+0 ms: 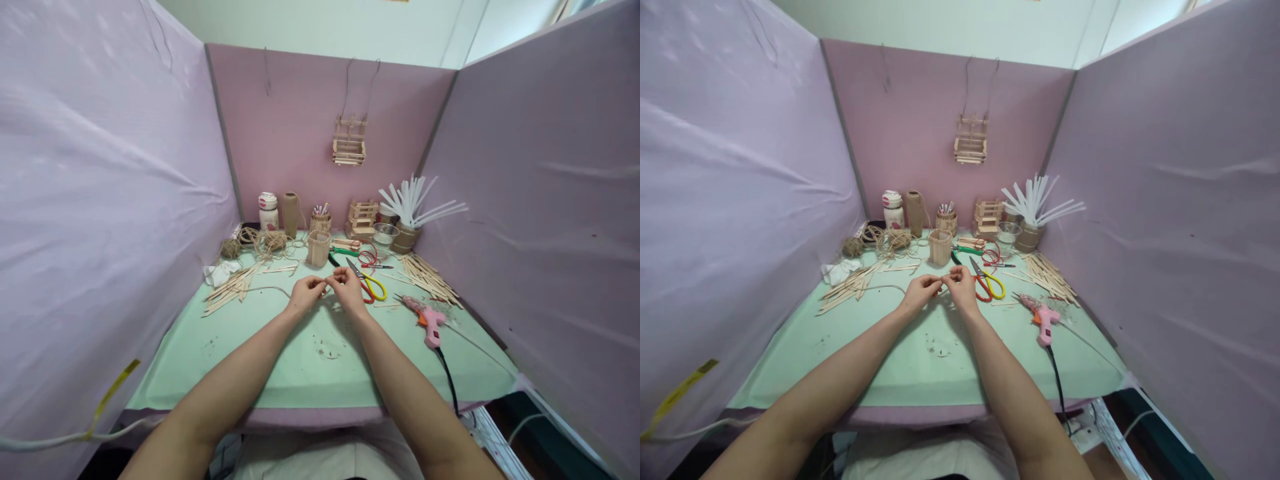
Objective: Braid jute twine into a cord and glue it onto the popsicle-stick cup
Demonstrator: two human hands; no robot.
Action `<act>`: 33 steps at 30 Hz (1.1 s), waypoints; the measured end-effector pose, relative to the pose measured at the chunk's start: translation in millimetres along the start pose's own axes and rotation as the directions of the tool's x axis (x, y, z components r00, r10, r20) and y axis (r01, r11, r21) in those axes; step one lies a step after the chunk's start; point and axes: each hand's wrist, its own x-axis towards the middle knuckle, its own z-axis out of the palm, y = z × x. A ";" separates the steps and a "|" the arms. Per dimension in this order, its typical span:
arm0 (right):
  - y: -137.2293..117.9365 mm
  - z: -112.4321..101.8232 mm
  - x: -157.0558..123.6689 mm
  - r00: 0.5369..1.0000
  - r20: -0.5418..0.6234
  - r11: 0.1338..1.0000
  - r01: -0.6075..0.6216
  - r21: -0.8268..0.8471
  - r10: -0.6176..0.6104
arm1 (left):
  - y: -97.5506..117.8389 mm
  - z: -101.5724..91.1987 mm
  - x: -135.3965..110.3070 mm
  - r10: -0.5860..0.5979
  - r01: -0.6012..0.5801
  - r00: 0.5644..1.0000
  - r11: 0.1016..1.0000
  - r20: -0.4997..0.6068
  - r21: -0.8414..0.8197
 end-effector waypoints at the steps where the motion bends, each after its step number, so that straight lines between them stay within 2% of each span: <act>1: -1.1 0.2 -0.9 1.000 -0.006 1.000 -0.017 0.009 0.017 | 0.5 0.6 -0.4 -0.004 0.004 1.000 1.000 -0.009 -0.018; 9: -5.5 1.2 -3.6 0.996 0.028 0.995 -0.083 0.053 0.081 | -2.7 -0.2 1.0 0.013 -0.018 0.997 0.998 -0.079 -0.064; 16: -5.5 1.7 -4.2 0.998 0.021 0.999 -0.052 0.012 0.052 | -2.3 -1.3 1.4 0.077 -0.081 0.990 0.996 -0.116 -0.030; 20: -5.6 1.9 -4.2 0.994 0.025 0.994 -0.108 0.031 0.107 | -2.0 -1.9 1.5 0.067 -0.075 0.994 0.994 -0.087 -0.084; 24: -4.8 1.1 -3.2 0.986 0.032 0.985 -0.165 0.049 0.163 | -2.6 -2.0 3.5 -0.018 0.023 1.000 0.967 0.022 -0.253; 26: -4.2 0.5 -2.3 0.990 0.016 0.989 -0.141 0.031 0.141 | -3.7 -1.8 5.0 -0.039 0.050 0.998 0.950 0.041 -0.307; 30: -4.6 0.4 -1.2 1.000 -0.010 0.996 0.000 -0.084 0.000 | -6.2 -1.7 7.1 -0.030 0.014 0.998 0.953 -0.047 -0.301; 33: -6.1 1.4 -2.1 0.999 0.013 0.991 0.035 -0.127 -0.033 | -7.0 -2.2 6.8 0.008 -0.030 0.996 0.965 -0.084 -0.261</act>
